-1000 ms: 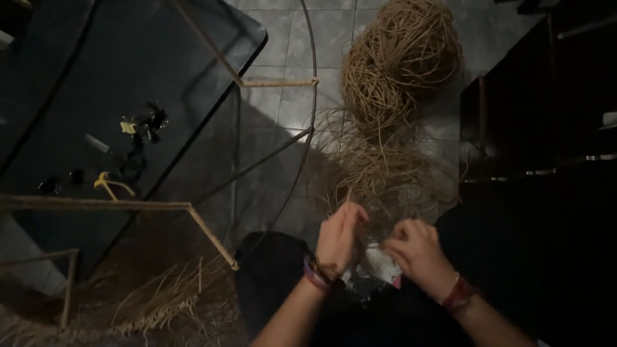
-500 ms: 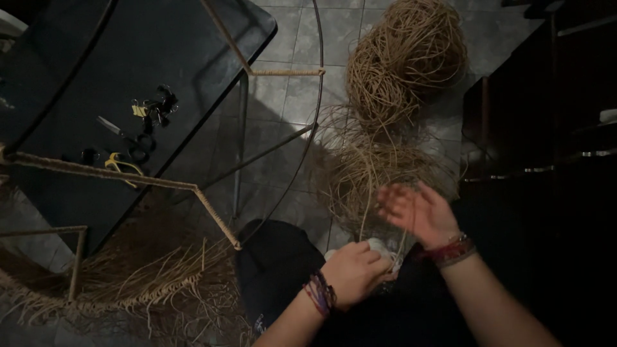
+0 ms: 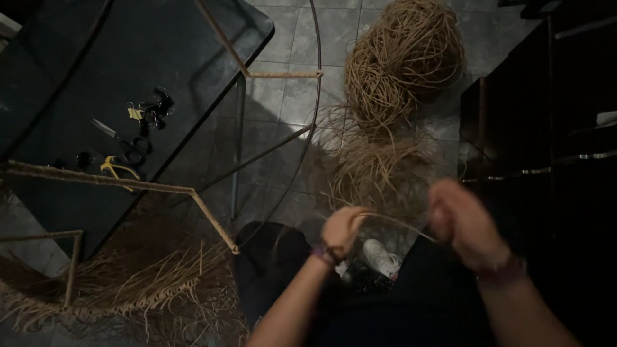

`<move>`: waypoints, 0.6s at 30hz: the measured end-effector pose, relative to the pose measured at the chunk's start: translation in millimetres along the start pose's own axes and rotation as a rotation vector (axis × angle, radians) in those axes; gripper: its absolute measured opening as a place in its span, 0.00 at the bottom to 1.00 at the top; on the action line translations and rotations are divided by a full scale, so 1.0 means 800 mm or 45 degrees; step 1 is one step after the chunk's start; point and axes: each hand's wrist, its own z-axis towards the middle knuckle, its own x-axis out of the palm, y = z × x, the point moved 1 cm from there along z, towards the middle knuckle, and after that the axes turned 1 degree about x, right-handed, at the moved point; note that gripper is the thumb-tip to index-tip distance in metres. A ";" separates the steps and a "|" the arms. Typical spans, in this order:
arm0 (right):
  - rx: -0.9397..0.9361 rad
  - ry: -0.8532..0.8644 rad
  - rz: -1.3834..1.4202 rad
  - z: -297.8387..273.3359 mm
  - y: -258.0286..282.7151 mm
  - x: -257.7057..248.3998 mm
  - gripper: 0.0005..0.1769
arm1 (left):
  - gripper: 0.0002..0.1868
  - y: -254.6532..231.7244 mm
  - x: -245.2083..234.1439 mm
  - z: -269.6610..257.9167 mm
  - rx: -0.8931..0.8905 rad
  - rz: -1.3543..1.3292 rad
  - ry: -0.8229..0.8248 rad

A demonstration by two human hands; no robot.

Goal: Weaving natural fiber rope onto a frame using manual knotting techniques

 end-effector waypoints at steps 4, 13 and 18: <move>0.128 0.591 -0.525 -0.044 -0.027 0.017 0.20 | 0.33 -0.115 -0.034 0.016 -0.239 -1.249 0.460; 0.017 0.348 0.111 0.028 -0.023 -0.008 0.20 | 0.22 -0.141 -0.046 -0.025 0.141 0.126 0.206; 1.033 0.579 0.739 0.212 -0.209 0.008 0.40 | 0.12 -0.163 -0.061 -0.093 0.781 0.427 0.283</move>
